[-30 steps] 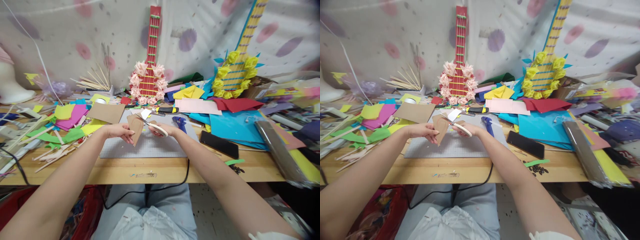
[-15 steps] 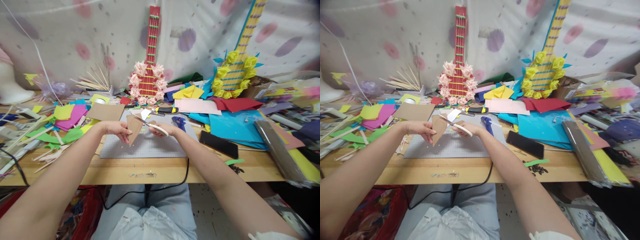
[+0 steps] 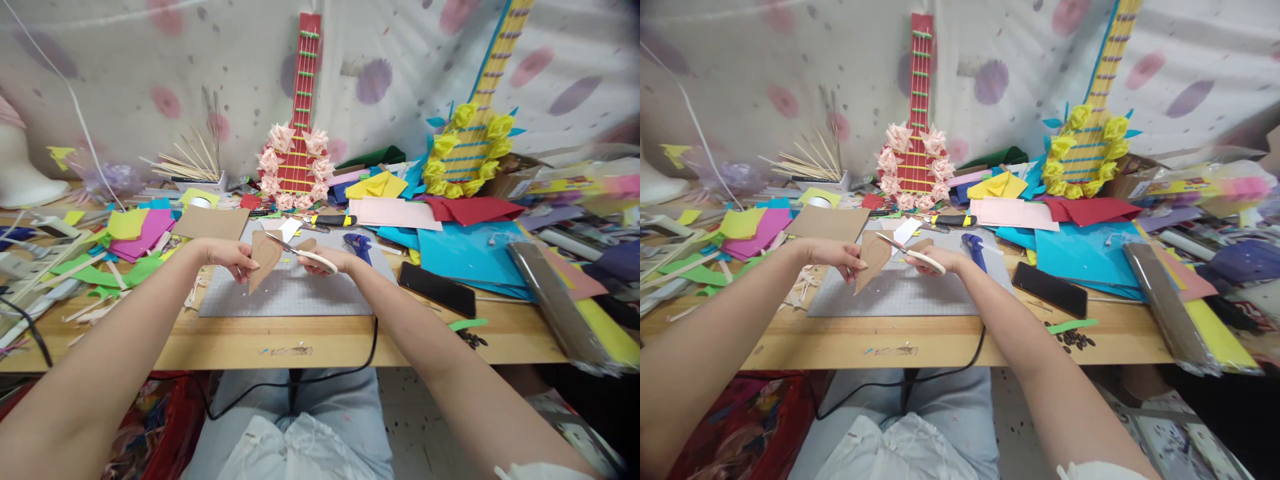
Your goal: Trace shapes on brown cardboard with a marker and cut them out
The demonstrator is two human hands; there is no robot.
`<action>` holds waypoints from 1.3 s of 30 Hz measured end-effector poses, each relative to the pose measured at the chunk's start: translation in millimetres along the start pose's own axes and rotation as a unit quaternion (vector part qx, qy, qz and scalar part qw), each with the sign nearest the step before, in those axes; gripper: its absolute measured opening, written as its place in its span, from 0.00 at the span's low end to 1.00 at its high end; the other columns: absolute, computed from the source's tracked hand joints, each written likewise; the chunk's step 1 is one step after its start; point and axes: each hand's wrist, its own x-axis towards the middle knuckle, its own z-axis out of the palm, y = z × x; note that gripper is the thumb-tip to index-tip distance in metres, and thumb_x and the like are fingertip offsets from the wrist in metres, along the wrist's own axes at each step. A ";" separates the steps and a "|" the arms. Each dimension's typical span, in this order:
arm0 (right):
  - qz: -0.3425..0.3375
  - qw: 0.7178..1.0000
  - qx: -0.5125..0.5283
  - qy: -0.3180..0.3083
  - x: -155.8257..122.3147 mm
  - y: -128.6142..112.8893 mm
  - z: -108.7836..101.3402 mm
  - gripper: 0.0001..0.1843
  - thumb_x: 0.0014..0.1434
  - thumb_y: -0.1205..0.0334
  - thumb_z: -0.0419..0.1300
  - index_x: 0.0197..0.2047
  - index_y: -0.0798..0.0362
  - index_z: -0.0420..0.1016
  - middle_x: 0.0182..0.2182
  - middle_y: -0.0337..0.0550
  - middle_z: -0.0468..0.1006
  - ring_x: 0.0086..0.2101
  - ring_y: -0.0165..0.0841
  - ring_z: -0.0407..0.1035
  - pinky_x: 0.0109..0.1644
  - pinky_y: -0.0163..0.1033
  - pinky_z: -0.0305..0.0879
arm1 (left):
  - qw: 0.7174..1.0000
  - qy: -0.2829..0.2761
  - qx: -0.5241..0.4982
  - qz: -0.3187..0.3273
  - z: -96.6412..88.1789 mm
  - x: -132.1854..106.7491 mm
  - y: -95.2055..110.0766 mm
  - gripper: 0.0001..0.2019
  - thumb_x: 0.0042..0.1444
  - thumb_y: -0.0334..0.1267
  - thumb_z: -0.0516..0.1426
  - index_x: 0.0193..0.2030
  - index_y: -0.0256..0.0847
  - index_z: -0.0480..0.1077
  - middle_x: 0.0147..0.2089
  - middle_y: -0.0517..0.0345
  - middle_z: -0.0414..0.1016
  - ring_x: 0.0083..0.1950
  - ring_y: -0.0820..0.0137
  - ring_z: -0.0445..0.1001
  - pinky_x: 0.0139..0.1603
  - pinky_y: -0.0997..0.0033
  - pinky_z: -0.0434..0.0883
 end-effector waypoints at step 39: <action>0.034 0.991 0.102 0.079 -2.0 -8.0 12.2 0.23 0.48 0.43 0.57 0.20 0.55 0.59 0.13 0.32 0.57 0.15 0.21 0.49 0.17 0.30 0.46 | 0.947 0.284 -0.063 0.133 47.9 16.7 -9.8 0.12 0.50 0.46 0.55 0.32 0.40 0.57 0.26 0.61 0.72 0.27 0.68 0.75 0.23 0.73 0.65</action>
